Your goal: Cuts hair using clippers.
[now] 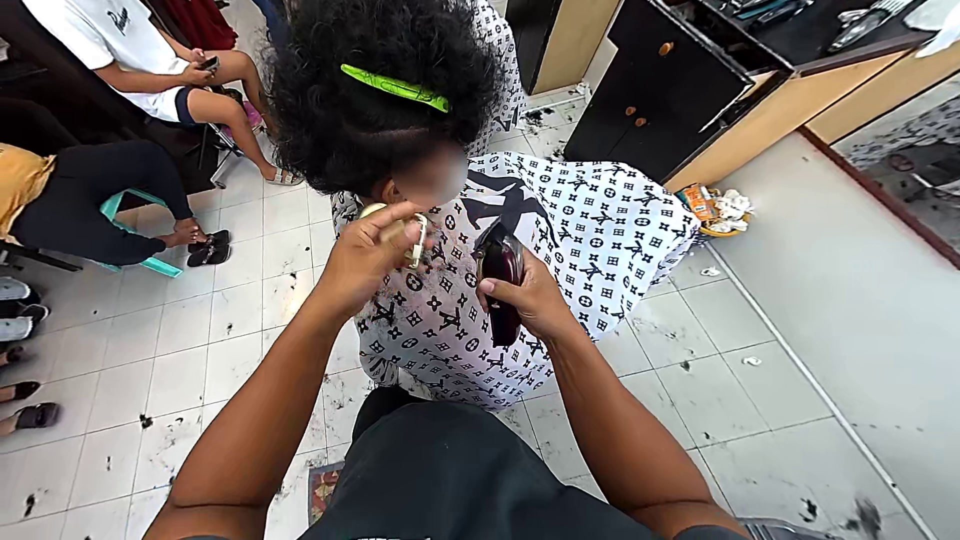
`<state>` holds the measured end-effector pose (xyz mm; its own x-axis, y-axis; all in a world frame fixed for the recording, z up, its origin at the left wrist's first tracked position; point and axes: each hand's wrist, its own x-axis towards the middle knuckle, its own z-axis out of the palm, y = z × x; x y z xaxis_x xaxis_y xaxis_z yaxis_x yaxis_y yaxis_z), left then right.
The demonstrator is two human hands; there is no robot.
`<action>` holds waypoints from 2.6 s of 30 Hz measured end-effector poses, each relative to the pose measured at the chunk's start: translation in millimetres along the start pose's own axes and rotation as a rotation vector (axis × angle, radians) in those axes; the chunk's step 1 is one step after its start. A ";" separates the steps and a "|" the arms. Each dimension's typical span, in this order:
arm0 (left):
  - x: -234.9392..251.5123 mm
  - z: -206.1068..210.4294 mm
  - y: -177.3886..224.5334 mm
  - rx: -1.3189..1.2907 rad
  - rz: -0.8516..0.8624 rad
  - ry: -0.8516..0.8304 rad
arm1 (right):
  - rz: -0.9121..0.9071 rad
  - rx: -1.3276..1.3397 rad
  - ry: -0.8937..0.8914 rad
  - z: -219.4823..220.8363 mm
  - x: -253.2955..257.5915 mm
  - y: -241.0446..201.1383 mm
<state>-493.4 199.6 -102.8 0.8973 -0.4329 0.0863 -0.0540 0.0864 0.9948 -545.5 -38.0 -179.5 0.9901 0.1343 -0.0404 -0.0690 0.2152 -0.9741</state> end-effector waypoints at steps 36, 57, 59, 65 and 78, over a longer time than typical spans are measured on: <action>46.1 -24.3 -50.0 0.967 0.407 0.666 | -0.034 -0.173 0.015 29.0 96.6 -5.3; 47.7 -32.2 -49.9 0.936 0.354 0.611 | -0.239 -0.759 0.102 39.7 99.4 -23.1; 47.5 -32.7 -48.6 0.939 0.343 0.605 | -0.184 -0.786 0.122 38.4 98.8 -24.9; 48.5 -32.1 -50.0 0.938 0.349 0.597 | -0.353 -0.841 0.121 47.5 94.5 -24.9; 48.0 -33.6 -48.3 0.935 0.337 0.587 | -0.203 -0.787 0.168 45.3 93.6 -29.5</action>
<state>-433.0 204.8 -148.6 0.8280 -0.0088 0.5607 -0.4126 -0.6867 0.5985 -456.3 12.1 -144.5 0.9835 0.0063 0.1809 0.1568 -0.5285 -0.8343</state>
